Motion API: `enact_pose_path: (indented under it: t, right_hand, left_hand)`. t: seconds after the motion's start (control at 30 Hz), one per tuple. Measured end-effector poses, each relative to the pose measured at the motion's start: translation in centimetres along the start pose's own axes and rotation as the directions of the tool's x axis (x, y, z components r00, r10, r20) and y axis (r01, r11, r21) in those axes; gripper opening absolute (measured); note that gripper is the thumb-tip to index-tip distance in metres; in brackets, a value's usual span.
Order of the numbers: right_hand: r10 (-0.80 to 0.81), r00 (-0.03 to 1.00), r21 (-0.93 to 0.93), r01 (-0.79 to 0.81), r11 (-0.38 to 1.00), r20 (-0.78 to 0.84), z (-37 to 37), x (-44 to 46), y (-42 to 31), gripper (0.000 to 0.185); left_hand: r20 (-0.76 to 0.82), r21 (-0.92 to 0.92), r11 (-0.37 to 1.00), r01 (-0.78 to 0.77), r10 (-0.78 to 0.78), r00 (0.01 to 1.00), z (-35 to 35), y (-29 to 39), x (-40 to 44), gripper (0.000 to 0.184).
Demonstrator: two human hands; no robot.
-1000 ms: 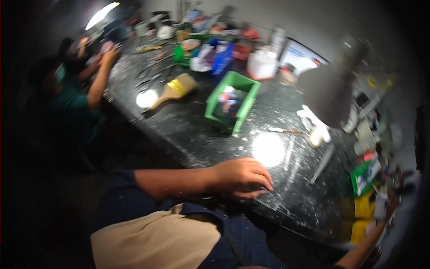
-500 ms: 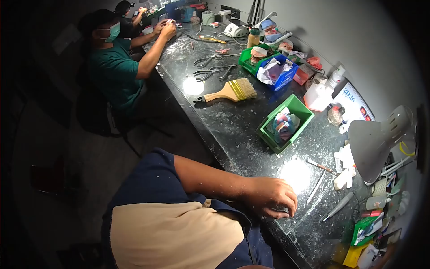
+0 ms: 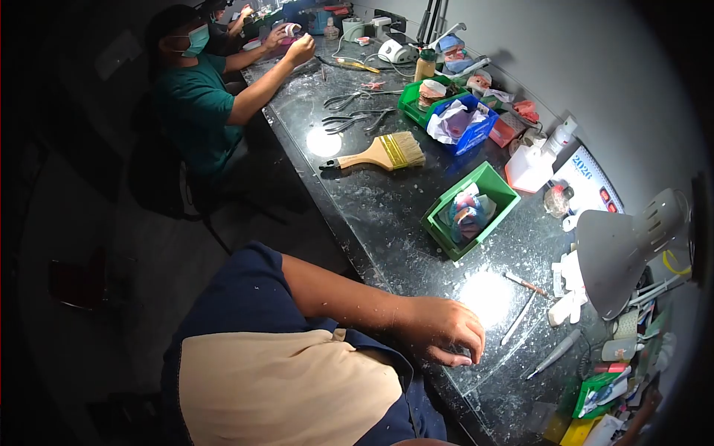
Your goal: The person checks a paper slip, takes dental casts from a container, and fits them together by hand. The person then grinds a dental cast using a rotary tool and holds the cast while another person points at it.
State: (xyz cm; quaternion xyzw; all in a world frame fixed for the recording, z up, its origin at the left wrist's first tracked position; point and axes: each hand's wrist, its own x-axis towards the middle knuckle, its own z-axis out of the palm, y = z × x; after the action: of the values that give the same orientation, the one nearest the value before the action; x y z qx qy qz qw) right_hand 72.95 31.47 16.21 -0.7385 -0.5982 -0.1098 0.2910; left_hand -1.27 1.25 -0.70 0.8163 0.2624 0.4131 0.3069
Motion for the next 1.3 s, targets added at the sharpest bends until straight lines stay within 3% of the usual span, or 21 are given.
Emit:
enact_pose_path:
  t: [0.1, 0.2, 0.37, 0.47, 0.6, 0.63, 0.67, 0.7, 0.73, 0.8, 0.83, 0.87, 1.03, 1.07, 1.17, 1.3]
  right_hand:
    - [-0.103, 0.986, -0.025, 0.107, 0.994, 0.131, 1.2, -2.6, -0.2, 0.051]
    - [-0.146, 0.947, 0.007, 0.15, 0.989, 0.285, 3.5, -2.2, 3.9, 0.056]
    - [-0.11, 0.828, 0.178, 0.012, 0.984, 0.551, 7.1, 1.2, 11.0, 0.068]
    - [-0.117, 0.903, 0.444, -0.088, 0.892, 0.413, 4.5, 0.8, 9.8, 0.054]
    - [-0.009, 0.974, 0.734, -0.163, 0.659, 0.225, -2.8, -6.2, 8.6, 0.042]
    - [0.168, 0.983, 0.342, -0.182, 0.922, 0.071, -5.8, -12.1, -0.3, 0.039]
    - [0.206, 0.945, 0.375, -0.292, 0.88, 0.253, -5.0, -9.9, 7.8, 0.034]
    - [-0.299, 0.932, 0.09, 0.286, 0.954, 0.205, -6.4, -11.8, 6.8, 0.032]
    - [-0.691, 0.648, -0.19, 0.759, 0.623, 0.32, -7.4, -13.8, 5.0, 0.033]
    - [-0.455, 0.855, 0.169, 0.425, 0.889, 0.249, -3.9, -18.9, 6.5, 0.038]
    - [-0.279, 0.921, -0.241, 0.345, 0.907, 0.272, -3.2, -22.3, 8.5, 0.048]
    - [-0.156, 0.799, 0.069, 0.142, 0.987, 0.58, -3.1, -20.3, 9.7, 0.052]
    - [-0.317, 0.907, 0.153, 0.284, 0.947, 0.278, -3.6, -28.1, -1.6, 0.043]
    - [-0.074, 0.925, 0.061, 0.056, 0.997, 0.372, -5.0, -29.1, -5.1, 0.036]
    - [-0.176, 0.93, 0.155, 0.132, 0.979, 0.324, -5.3, -30.9, -9.2, 0.039]
    - [-0.194, 0.929, 0.259, 0.113, 0.959, 0.314, -3.4, -31.9, -11.1, 0.037]
  left_hand:
    - [0.006, 0.007, 1.0, 0.008, -0.008, 1.0, 0.0, 0.0, -0.1, 0.012]
    - [0.005, 0.006, 1.0, -0.004, 0.004, 1.0, 0.3, -0.3, -0.1, 0.012]
    - [0.0, 0.026, 1.0, -0.008, 0.008, 1.0, 0.3, 0.1, -0.1, 0.011]
    - [-0.011, 0.044, 0.999, -0.019, 0.02, 1.0, 0.5, -0.1, -0.2, 0.011]
    - [-0.018, 0.049, 0.998, -0.051, 0.051, 0.999, 0.6, -0.4, -0.4, 0.01]
    - [-0.022, 0.051, 0.997, -0.061, 0.062, 0.998, 0.6, -0.4, -0.4, 0.009]
    - [-0.016, 0.07, 0.996, -0.06, 0.061, 0.998, 0.5, -0.3, -0.4, 0.01]
    - [-0.006, 0.081, 0.995, -0.064, 0.065, 0.998, 0.5, -0.2, -0.5, 0.01]
    - [0.011, 0.094, 0.993, -0.075, 0.074, 0.997, 0.4, 0.0, -0.4, 0.01]
    - [0.008, 0.148, 0.985, -0.083, 0.083, 0.997, 0.3, 0.0, -0.4, 0.012]
    - [0.026, 0.153, 0.983, -0.104, 0.101, 0.995, 0.6, -0.1, -0.3, 0.013]
    - [0.035, 0.159, 0.982, -0.103, 0.099, 0.994, 0.7, -0.3, -0.2, 0.016]
    - [0.099, 0.234, 0.962, -0.139, 0.118, 0.988, 0.6, 0.7, 0.6, 0.029]
    - [0.113, 0.226, 0.962, -0.151, 0.128, 0.985, 0.6, 1.0, 0.7, 0.03]
    - [0.104, 0.245, 0.959, -0.145, 0.123, 0.987, 1.0, 1.3, 0.8, 0.031]
    - [0.092, 0.266, 0.956, -0.125, 0.104, 0.99, 1.4, 1.5, 0.8, 0.028]
